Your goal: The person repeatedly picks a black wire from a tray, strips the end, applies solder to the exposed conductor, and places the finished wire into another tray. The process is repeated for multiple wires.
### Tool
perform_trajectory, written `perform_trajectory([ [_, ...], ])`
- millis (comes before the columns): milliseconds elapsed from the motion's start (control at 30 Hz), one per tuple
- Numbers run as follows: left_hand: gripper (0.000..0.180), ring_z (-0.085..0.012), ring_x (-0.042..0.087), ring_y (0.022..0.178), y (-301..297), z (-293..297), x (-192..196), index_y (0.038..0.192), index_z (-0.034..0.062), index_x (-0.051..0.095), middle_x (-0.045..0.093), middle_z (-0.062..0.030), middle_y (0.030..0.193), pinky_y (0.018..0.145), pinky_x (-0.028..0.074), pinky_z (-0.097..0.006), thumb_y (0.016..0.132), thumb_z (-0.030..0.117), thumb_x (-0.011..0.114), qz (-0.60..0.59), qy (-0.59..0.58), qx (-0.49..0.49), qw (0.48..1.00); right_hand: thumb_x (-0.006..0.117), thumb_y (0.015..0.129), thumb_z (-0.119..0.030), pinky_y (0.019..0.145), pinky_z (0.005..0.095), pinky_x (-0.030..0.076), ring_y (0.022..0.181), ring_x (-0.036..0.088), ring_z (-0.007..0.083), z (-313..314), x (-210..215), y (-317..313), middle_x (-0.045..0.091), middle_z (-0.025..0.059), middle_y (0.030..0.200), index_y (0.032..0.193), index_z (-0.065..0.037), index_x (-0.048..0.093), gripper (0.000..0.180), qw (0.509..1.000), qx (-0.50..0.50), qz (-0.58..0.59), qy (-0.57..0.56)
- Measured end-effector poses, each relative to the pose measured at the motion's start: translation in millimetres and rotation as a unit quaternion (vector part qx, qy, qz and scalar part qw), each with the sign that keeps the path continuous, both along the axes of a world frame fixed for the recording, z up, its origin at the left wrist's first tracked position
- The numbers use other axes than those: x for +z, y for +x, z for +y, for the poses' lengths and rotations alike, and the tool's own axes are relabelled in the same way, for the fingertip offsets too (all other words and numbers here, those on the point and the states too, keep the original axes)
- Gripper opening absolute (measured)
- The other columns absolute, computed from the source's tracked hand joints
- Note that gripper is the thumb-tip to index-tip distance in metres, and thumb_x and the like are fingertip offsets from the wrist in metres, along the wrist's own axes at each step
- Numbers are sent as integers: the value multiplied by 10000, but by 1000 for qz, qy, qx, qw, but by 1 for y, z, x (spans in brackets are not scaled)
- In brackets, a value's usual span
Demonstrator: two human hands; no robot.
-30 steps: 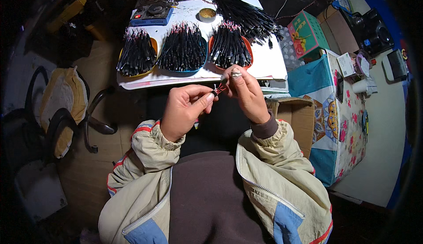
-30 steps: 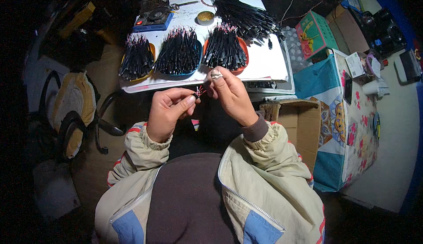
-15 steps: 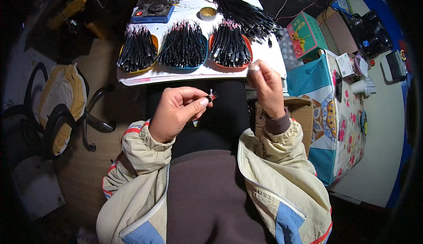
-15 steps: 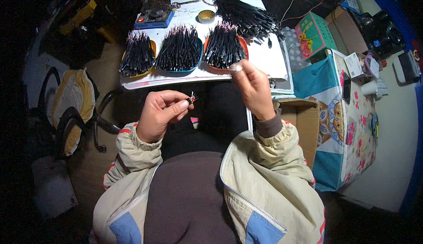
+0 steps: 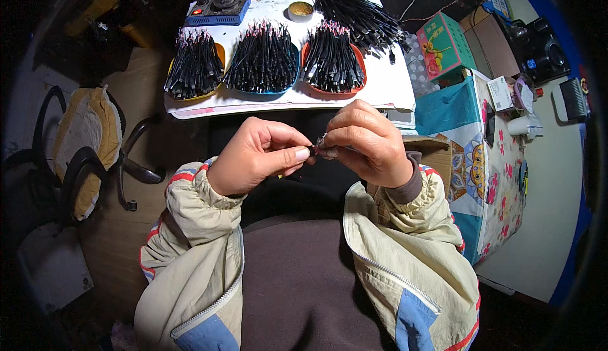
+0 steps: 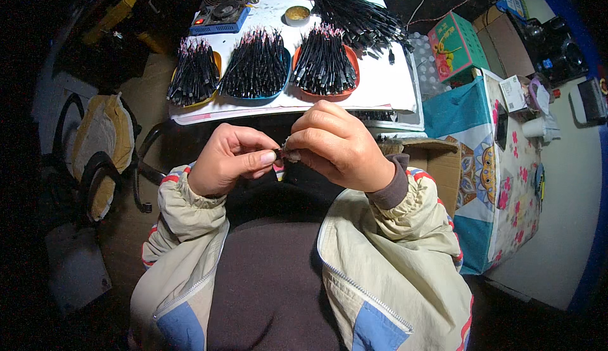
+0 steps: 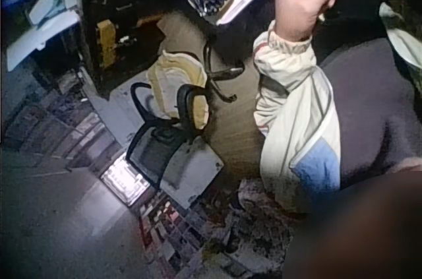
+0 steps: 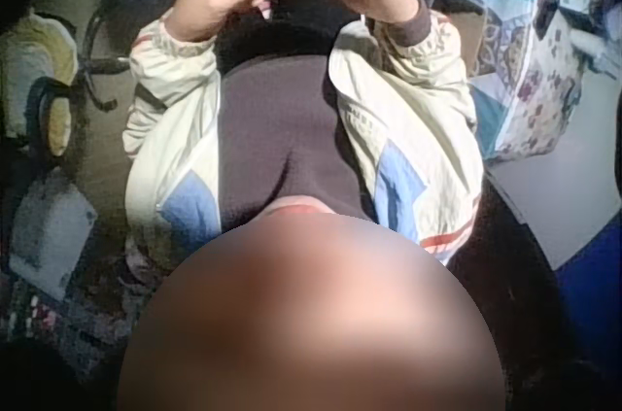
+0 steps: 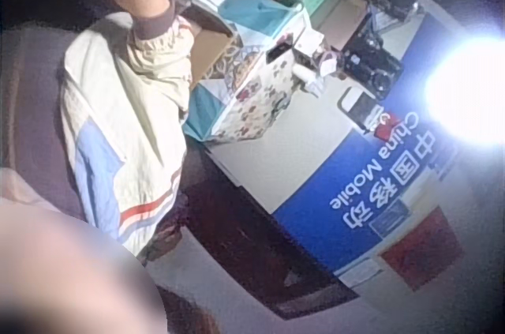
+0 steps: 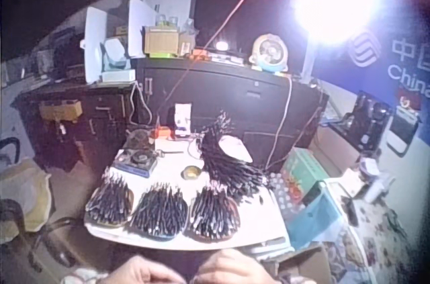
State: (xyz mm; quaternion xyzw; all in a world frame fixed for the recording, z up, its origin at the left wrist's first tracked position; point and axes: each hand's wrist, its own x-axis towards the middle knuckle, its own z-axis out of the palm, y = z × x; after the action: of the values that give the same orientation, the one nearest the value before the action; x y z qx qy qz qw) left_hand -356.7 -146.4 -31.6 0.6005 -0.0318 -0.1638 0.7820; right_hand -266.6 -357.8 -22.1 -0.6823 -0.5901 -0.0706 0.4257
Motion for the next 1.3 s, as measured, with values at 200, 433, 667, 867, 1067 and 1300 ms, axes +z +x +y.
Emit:
perform_trajectory([
  [200, 181, -254, 588, 583, -3, -15, -2, 920, -61, 649, 567, -114, 676, 524, 476, -336, 743, -19, 642, -550, 456, 137, 686, 666, 871, -53, 704, 267, 450, 799, 553, 129, -3, -24, -17, 586, 13, 881, 941, 1, 590, 116, 836, 26, 548, 21],
  [433, 180, -266, 614, 607, -14, -15, -2, 929, -60, 639, 596, -140, 717, 544, 487, -339, 753, -33, 664, -440, 390, 130, 799, 686, 849, -49, 806, 300, 484, 889, 594, 209, -10, -25, -29, 598, 84, 950, 1043, 4, 596, 221, 949, -69, 306, 25],
  [667, 172, -272, 617, 604, -18, -19, -1, 946, -66, 634, 608, -144, 727, 540, 488, -337, 780, -33, 663, -395, 338, 139, 843, 727, 694, -25, 739, 361, 447, 819, 571, 264, -8, -9, -34, 591, 75, 896, 943, -48, 616, 273, 984, -147, -96, -24],
  [867, 258, -260, 570, 564, -14, -21, -9, 961, -78, 620, 525, -123, 659, 510, 469, -355, 716, -18, 668, -566, 490, 117, 652, 597, 949, -103, 715, 215, 444, 771, 544, 74, -8, -28, -25, 608, -1, 841, 957, -6, 610, 99, 584, 115, 803, 41],
  [1067, 128, -126, 599, 625, -19, -15, -11, 961, -50, 678, 651, -97, 752, 569, 466, -245, 867, 32, 652, -222, 207, 106, 947, 680, 796, 16, 788, 297, 497, 873, 607, 191, -12, -23, -33, 603, 80, 932, 1050, -8, 593, 269, 954, -56, 293, 36],
  [1300, 158, -107, 596, 636, -17, -17, -18, 993, -55, 670, 657, -86, 764, 544, 463, -255, 874, 47, 663, -244, 185, 104, 946, 693, 685, 67, 672, 353, 466, 770, 574, 289, 0, -19, -36, 593, 122, 867, 938, 8, 587, 280, 991, -129, 23, 25],
])
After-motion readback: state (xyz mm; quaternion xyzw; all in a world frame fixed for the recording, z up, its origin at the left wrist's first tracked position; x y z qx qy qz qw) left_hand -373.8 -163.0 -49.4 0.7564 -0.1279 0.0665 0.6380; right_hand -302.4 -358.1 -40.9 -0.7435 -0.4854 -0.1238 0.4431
